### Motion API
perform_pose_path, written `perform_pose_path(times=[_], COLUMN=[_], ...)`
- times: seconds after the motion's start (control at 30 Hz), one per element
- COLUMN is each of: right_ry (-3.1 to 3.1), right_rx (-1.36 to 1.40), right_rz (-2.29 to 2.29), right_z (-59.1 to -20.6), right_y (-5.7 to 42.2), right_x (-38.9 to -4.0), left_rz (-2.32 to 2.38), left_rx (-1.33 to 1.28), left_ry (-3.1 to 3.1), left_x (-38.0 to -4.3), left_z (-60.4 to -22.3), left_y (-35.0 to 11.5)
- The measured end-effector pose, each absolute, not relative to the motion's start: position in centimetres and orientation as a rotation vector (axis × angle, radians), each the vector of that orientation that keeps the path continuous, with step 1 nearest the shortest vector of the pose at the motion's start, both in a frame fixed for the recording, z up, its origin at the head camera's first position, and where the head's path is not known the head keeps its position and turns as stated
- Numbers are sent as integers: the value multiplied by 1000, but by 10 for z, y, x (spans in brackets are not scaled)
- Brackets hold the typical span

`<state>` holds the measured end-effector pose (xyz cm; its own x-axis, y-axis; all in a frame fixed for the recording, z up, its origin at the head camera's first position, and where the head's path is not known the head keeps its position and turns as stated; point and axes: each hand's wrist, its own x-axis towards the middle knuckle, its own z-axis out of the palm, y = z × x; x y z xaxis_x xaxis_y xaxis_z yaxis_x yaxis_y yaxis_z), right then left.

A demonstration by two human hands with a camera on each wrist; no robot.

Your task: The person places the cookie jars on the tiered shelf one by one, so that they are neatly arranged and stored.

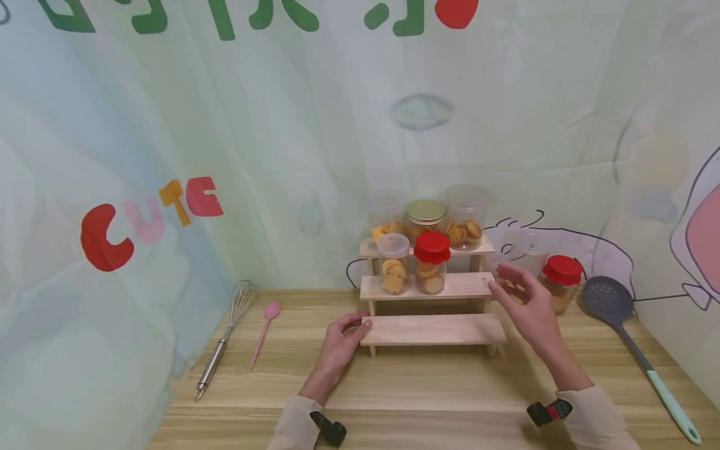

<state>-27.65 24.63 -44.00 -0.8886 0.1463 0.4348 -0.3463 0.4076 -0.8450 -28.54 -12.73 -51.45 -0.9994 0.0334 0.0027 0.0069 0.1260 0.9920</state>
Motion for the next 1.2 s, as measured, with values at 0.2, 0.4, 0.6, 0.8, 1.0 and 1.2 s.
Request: perform_pose_path(times=[0.2, 0.4, 0.6, 0.8, 1.0, 1.2], right_ry=[-2253, -2225, -2251, -2388, -2488, -2496], right_rx=[39, -103, -205, -282, -245, -234], right_rz=[1369, 1290, 1162, 1142, 1154, 1099], right_z=[-456, -461, -459, -456, -460, -463], right_y=[288, 328, 359, 372, 374, 372], right_x=[-269, -268, -275, -286, -300, -308], left_rz=[2056, 2050, 2051, 2052, 2043, 2051], left_rx=[33, 23, 17, 19, 4, 39], left_ry=[2347, 2364, 2371, 2362, 2357, 2357], left_x=[-283, -283, -283, -285, -286, -285], left_z=[-509, -513, -511, -512, -516, -516], left_y=[-127, -128, -127, -127, -128, -128])
